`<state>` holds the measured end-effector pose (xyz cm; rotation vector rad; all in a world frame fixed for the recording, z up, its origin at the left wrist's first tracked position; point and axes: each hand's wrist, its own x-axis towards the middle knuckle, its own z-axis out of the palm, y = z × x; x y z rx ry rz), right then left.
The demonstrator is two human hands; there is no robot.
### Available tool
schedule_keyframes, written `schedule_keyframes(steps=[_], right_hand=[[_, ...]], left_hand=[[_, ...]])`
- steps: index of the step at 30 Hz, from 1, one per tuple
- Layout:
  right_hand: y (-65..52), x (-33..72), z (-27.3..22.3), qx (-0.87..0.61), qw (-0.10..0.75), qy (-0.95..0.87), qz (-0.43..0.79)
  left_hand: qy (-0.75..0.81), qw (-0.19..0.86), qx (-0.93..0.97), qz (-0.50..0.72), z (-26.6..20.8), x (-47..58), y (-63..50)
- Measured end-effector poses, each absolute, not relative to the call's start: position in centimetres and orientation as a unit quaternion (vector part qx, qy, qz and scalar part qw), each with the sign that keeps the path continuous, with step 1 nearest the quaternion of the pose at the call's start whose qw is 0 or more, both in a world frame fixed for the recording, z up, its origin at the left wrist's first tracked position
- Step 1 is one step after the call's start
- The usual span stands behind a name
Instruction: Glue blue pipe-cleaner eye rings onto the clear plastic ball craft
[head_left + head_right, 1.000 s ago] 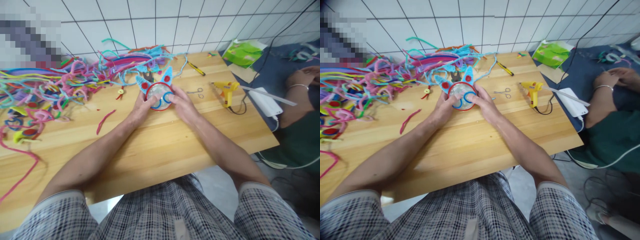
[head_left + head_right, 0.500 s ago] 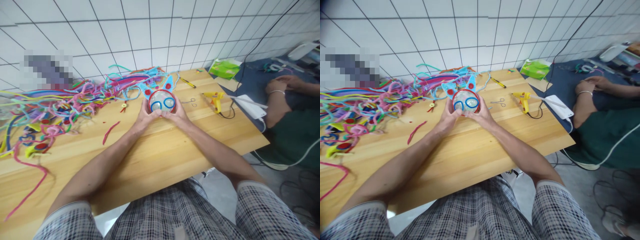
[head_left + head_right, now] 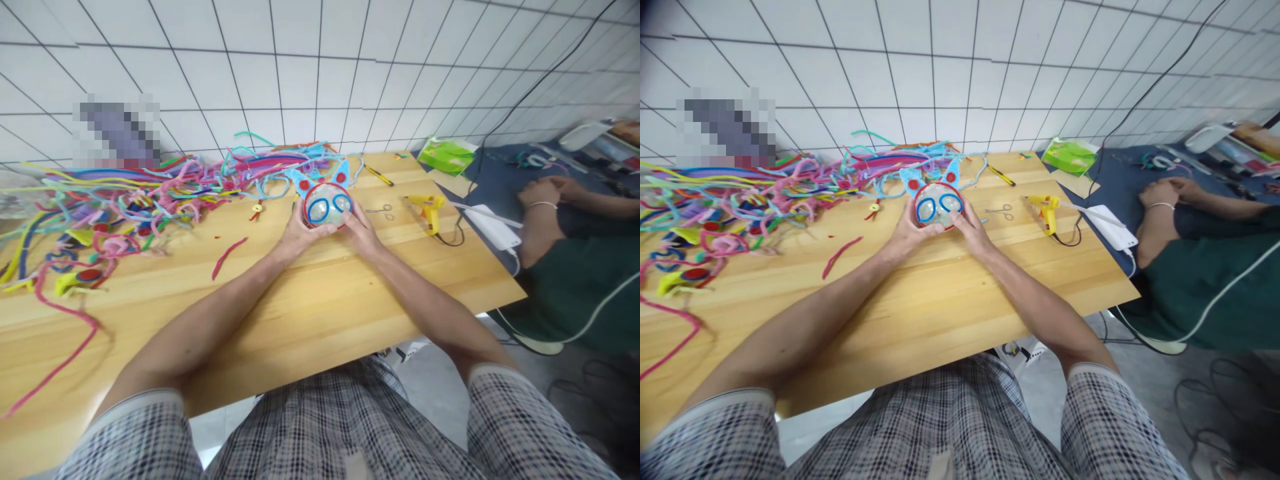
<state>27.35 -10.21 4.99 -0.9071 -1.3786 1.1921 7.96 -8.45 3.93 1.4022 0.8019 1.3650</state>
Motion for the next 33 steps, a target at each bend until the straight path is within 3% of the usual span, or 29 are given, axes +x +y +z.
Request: schedule_keyframes(steps=[9,18,33], right_hand=[[-9.9,27.4,5.0,-0.400,0.500,-0.610,0.467],[-10.6,28.8,5.0,-0.394,0.455,-0.671,0.433],[-11.3,29.0,3.8,-0.388,0.463,-0.628,0.491]], left_hand=[[0.355,0.503,0.526,0.587,4.3,8.3,-9.0],[0.405,0.426,0.531,0.611,3.9,8.7,-9.7],[0.356,0.439,0.629,0.534,3.2,7.2,-9.8]])
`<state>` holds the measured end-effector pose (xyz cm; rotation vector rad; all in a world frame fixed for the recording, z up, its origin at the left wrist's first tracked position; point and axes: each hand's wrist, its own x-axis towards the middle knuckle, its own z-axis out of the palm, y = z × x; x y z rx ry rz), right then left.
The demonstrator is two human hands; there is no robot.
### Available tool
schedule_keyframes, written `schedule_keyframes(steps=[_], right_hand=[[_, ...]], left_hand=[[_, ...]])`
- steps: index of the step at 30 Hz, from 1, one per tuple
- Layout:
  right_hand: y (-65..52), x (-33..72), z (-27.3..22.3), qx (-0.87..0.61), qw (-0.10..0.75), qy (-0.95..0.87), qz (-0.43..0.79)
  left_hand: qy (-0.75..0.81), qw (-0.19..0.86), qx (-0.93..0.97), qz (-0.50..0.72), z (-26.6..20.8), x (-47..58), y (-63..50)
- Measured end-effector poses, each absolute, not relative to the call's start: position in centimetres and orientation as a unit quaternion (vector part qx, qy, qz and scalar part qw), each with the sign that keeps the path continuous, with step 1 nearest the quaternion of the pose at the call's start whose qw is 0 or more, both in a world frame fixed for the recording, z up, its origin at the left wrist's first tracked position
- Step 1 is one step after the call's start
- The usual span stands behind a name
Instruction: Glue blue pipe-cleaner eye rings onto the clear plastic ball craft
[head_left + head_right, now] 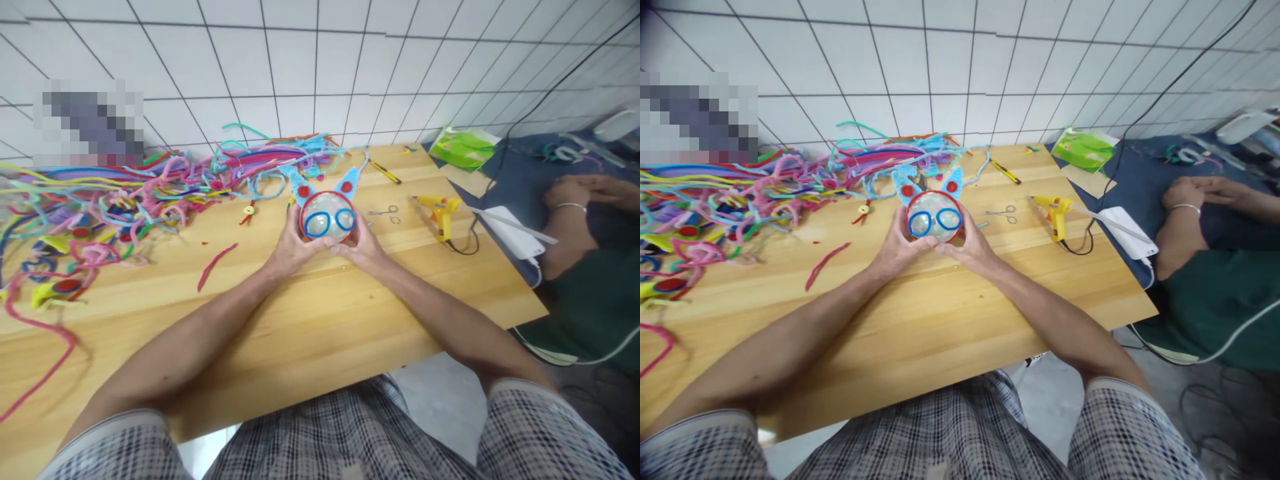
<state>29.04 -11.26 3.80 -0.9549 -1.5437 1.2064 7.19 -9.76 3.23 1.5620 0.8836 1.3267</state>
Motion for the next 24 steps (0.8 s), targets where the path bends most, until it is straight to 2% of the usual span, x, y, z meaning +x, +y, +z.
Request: schedule_keyframes(steps=[8,14,24], right_hand=[[-11.9,28.9,4.1,-0.406,0.467,-0.648,0.444],[-11.5,28.8,3.8,-0.416,0.483,-0.644,0.423],[-11.3,28.7,3.1,-0.401,0.489,-0.641,0.436]], left_hand=[[0.405,0.428,0.582,0.560,4.2,6.2,-9.8],[0.401,0.460,0.574,0.546,3.8,6.2,-9.7],[0.412,0.458,0.564,0.550,3.5,6.2,-9.3]])
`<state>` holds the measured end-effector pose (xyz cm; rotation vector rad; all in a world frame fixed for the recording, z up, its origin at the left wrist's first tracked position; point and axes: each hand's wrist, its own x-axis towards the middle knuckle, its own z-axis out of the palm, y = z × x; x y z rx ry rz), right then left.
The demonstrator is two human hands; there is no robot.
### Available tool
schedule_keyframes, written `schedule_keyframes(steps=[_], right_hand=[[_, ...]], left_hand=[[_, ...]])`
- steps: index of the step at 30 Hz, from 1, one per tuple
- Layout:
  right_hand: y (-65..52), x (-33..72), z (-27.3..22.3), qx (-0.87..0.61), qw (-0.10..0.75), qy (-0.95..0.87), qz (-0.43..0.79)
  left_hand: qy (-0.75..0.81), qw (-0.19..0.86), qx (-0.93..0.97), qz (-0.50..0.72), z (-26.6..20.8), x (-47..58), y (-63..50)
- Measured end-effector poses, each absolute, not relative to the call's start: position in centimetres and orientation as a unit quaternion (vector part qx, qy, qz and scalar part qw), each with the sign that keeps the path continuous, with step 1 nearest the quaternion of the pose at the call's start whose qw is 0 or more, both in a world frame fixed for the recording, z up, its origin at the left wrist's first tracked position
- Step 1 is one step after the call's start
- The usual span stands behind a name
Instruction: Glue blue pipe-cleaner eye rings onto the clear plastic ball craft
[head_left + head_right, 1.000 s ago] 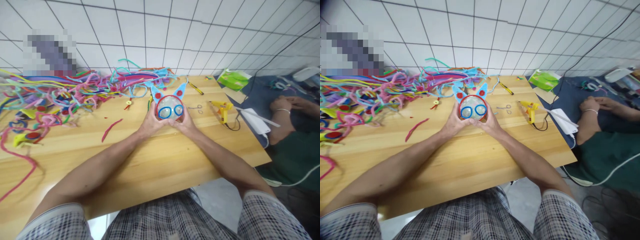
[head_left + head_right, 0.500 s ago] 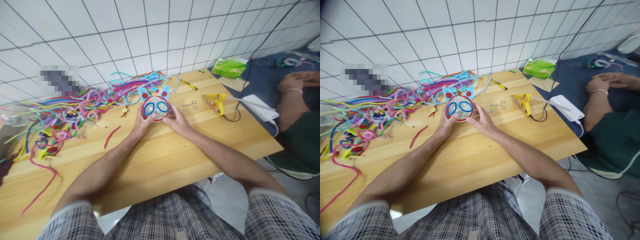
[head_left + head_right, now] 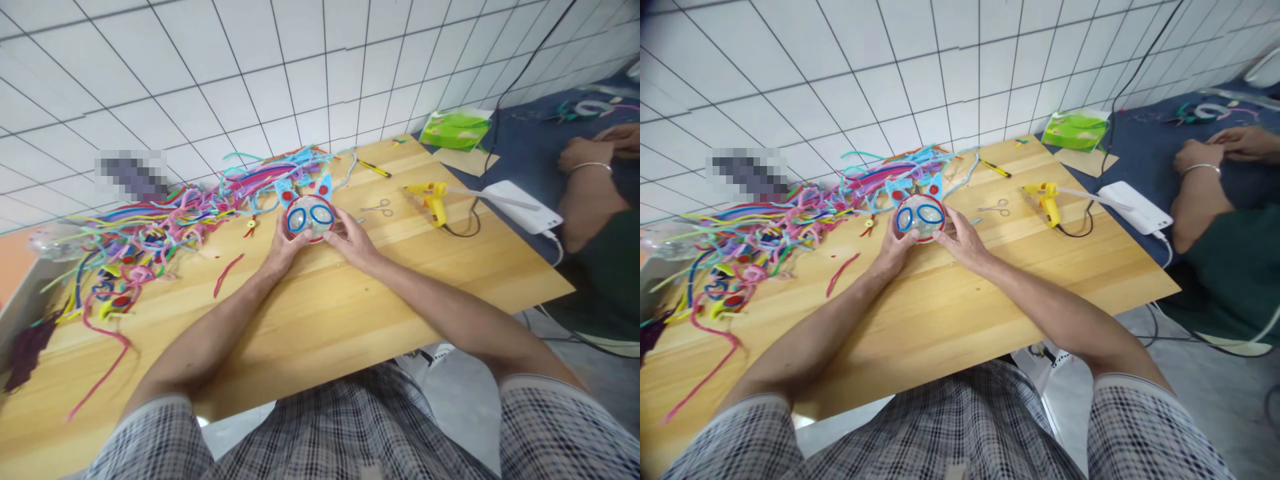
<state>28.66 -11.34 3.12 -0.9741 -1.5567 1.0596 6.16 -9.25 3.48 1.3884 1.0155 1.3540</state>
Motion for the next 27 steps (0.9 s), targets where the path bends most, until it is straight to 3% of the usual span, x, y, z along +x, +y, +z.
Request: schedule_keyframes(steps=[10,27], right_hand=[[-10.8,28.8,2.3,-0.391,0.485,-0.649,0.437],[-11.2,29.0,2.2,-0.398,0.470,-0.651,0.444]], left_hand=[[0.373,0.556,0.481,0.566,5.4,7.8,-10.1],[0.396,0.588,0.448,0.544,5.8,7.3,-10.3]])
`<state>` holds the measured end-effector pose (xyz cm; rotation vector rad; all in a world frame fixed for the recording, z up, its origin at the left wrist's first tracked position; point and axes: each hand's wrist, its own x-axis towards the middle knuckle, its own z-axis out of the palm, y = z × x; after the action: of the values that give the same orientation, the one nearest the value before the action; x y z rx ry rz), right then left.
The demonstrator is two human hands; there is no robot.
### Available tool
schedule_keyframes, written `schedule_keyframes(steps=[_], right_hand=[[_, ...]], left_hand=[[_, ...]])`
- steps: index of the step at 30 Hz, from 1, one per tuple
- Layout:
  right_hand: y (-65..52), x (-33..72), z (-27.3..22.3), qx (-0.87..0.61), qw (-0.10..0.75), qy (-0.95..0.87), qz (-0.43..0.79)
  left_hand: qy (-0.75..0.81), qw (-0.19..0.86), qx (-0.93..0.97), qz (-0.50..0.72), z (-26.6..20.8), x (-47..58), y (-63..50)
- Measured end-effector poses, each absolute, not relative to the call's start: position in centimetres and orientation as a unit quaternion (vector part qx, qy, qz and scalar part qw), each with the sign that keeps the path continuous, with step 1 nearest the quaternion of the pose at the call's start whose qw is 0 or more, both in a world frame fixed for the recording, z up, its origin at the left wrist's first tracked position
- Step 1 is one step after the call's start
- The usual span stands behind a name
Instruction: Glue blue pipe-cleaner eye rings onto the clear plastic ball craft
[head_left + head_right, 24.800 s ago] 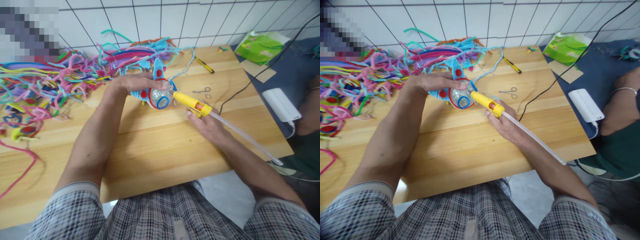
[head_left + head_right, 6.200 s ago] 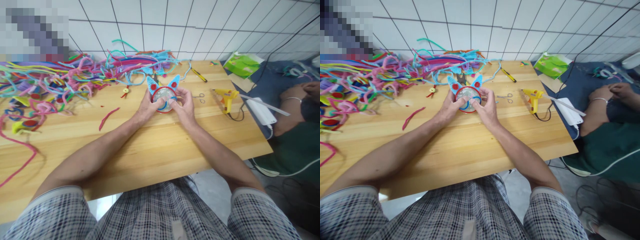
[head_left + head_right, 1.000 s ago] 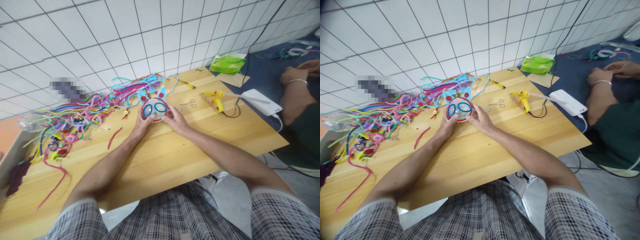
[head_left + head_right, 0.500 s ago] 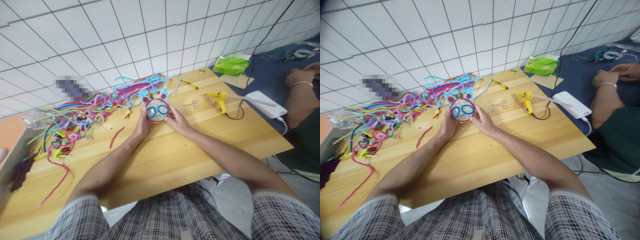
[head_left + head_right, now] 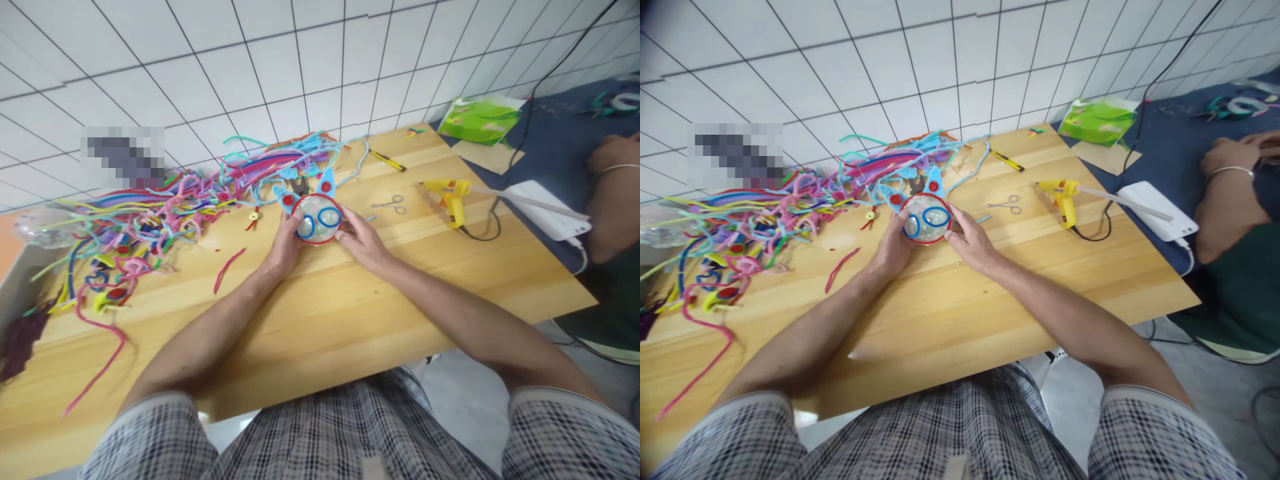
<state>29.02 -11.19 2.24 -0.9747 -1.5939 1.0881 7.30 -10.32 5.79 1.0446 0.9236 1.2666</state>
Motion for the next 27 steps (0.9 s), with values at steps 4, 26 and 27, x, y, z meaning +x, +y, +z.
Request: schedule_keyframes(steps=[4,26,27], right_hand=[[-11.2,29.1,2.5,-0.393,0.474,-0.651,0.443],[-12.1,29.1,4.1,-0.397,0.510,-0.660,0.382],[-12.1,29.1,4.0,-0.396,0.510,-0.660,0.383]], left_hand=[[0.397,0.587,0.447,0.546,5.4,7.3,-10.2],[0.366,0.715,0.333,0.494,6.2,6.4,-9.7],[0.363,0.724,0.314,0.495,6.4,6.5,-9.8]])
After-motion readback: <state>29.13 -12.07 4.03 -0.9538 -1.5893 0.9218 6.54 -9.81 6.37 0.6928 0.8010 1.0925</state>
